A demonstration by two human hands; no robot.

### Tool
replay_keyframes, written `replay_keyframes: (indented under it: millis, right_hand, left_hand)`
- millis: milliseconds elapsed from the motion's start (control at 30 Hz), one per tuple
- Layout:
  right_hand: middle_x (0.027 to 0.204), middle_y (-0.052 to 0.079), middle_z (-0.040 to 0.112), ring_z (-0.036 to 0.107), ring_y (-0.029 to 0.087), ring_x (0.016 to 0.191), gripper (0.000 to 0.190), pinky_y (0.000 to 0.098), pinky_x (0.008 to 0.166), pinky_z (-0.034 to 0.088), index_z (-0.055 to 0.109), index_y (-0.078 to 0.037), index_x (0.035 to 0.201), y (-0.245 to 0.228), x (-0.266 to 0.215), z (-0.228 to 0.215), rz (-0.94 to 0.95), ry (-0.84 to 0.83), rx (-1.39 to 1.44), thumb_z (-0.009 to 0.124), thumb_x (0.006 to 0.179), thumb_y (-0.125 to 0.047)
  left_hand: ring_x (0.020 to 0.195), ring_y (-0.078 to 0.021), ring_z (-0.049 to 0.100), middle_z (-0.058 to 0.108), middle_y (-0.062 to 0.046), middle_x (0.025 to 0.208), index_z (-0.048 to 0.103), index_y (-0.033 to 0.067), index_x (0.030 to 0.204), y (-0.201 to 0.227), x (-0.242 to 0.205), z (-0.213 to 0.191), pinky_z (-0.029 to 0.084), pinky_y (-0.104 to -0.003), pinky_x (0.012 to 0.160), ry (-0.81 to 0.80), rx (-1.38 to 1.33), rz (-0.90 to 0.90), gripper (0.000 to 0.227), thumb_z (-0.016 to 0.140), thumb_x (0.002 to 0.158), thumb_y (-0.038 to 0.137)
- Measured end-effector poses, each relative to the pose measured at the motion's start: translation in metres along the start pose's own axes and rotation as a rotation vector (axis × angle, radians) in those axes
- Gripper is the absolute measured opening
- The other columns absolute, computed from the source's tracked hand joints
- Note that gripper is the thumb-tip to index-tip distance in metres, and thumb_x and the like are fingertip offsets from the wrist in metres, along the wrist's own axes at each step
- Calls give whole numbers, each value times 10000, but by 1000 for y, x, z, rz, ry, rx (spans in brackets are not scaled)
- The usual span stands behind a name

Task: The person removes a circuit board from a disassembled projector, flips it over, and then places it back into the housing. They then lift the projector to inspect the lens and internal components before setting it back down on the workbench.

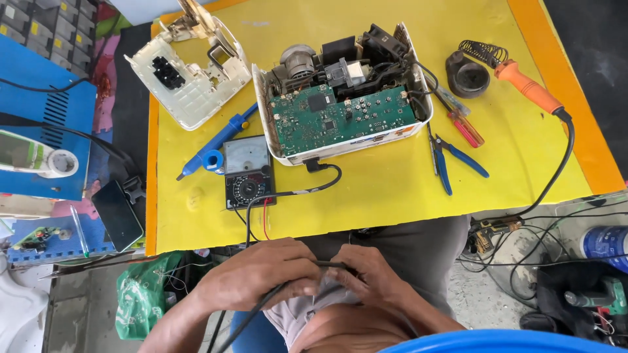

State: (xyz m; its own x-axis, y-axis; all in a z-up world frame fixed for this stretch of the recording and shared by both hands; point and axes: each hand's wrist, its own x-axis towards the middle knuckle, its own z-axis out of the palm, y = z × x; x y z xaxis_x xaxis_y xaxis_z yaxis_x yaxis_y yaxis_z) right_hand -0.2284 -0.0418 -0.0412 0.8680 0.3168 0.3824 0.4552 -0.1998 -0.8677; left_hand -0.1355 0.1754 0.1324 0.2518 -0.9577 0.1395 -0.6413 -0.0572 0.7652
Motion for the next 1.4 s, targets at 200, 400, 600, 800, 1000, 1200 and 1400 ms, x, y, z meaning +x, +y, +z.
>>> replay_keyframes:
  millis: [200, 400, 600, 800, 1000, 1200, 1400]
  right_hand:
    - [1232, 50, 684, 563, 287, 1212, 172, 420, 977, 442, 703, -136, 1055, 103, -47, 21, 396, -99, -206, 547, 1009, -191]
    - [1392, 22, 671, 632, 253, 1281, 384, 418, 1053, 433, 710, -172, 1259, 200, -110, 25, 547, -75, -272, 411, 1068, -321]
    - [1236, 74, 787, 757, 216, 1149, 302, 310, 1008, 604, 745, -77, 1193, 166, -136, -31, 650, 294, 96, 608, 980, -242]
    - [908, 74, 633, 550, 149, 803, 357, 363, 698, 339, 720, 83, 1270, 165, -172, -74, 591, 521, 466, 635, 924, 95]
    - [1412, -9, 707, 648, 172, 1328, 501, 312, 953, 574, 633, -320, 1427, 46, -74, -108, 636, -39, -226, 643, 934, -237]
    - [729, -56, 782, 681, 277, 547, 335, 445, 402, 407, 677, -389, 1303, 52, -54, -62, 415, 9, -898, 578, 984, -427]
    - [632, 10, 700, 652, 351, 620, 299, 499, 517, 431, 651, -327, 1077, 41, -45, -67, 753, -282, -764, 471, 1000, -552]
  left_hand:
    - [1088, -305, 792, 633, -220, 1206, 648, 10, 996, 11, -45, -5, 651, -393, 1000, 395, -391, -61, 323, 457, 1100, 249]
    - [822, -287, 801, 772, -157, 970, 703, 161, 974, 21, -73, -8, 629, -450, 704, 827, -380, 153, 185, 572, 1061, 257]
    - [1342, -396, 600, 594, -168, 1507, 478, 278, 1527, -9, -84, -33, 427, -541, 1042, -66, -408, -129, 456, 486, 1111, 92]
    - [1501, -237, 472, 413, 48, 1662, 446, 267, 1547, -80, -141, -2, 539, -424, 1081, -249, -447, -928, 668, 526, 949, -22]
    - [902, -104, 831, 851, 71, 1211, 484, 385, 1555, -65, -207, -52, 599, -240, 745, 119, 131, -1549, 573, 556, 993, 296]
    - [1289, -319, 691, 671, -183, 1452, 446, 104, 1522, -6, -129, -55, 594, -464, 1027, 71, -358, -533, 901, 414, 995, 835]
    - [1080, -455, 581, 518, -281, 1454, 627, -49, 1175, 18, -23, 4, 486, -545, 818, -613, -268, -46, 389, 398, 1101, 257]
